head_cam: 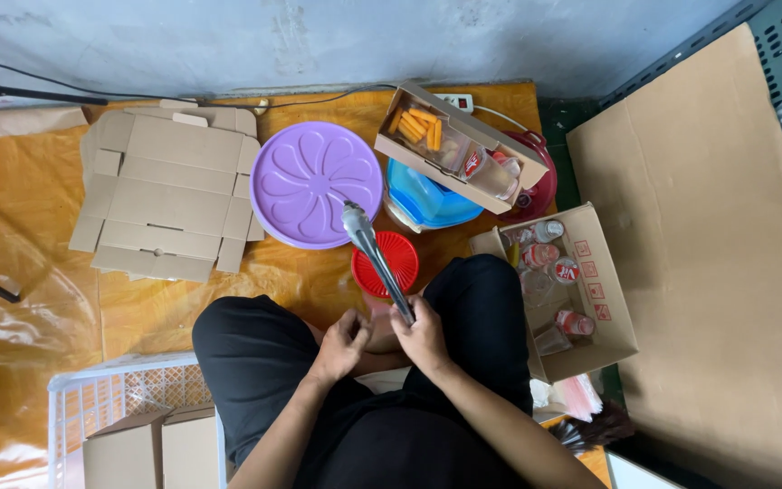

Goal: Assembling a cardboard snack box and filling it with various snack items using hands and tongs.

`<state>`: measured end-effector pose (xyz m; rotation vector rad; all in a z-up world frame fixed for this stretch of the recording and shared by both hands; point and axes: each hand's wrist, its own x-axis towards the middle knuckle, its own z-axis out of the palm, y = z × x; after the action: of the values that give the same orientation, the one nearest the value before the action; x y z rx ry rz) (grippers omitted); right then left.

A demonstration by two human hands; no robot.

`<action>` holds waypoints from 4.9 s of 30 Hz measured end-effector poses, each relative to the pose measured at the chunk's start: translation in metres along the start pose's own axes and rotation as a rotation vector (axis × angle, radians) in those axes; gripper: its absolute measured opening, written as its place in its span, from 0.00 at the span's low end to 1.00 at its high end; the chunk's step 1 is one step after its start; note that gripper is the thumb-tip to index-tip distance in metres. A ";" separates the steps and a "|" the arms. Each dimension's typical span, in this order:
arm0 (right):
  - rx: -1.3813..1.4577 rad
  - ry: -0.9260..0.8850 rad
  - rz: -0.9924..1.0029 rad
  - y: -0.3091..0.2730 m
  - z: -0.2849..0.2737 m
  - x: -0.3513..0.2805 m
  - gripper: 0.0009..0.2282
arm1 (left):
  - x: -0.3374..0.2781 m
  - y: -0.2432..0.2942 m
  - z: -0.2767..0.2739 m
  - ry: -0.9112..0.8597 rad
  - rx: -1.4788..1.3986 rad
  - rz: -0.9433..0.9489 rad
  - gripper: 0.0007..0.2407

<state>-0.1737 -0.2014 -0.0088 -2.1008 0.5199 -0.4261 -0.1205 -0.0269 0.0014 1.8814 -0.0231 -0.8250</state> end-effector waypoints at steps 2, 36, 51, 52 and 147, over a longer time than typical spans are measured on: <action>-0.012 0.021 0.023 0.001 -0.021 0.003 0.04 | 0.007 0.004 0.001 0.055 -0.069 -0.063 0.11; 0.314 0.118 0.238 -0.004 -0.111 0.025 0.03 | 0.132 -0.024 0.047 0.608 0.327 -0.149 0.06; 0.316 0.108 0.212 -0.003 -0.110 0.026 0.03 | 0.126 -0.030 0.045 0.599 0.169 -0.006 0.04; 0.319 0.105 0.211 0.000 -0.110 0.026 0.03 | 0.115 -0.026 0.045 0.602 0.171 -0.007 0.04; -1.162 -0.688 -0.206 0.001 -0.042 0.064 0.26 | 0.032 -0.013 -0.070 0.604 0.465 0.146 0.07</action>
<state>-0.1395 -0.2640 0.0198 -3.1820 0.1022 0.6723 -0.0621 0.0242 -0.0100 2.4690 0.0255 -0.1263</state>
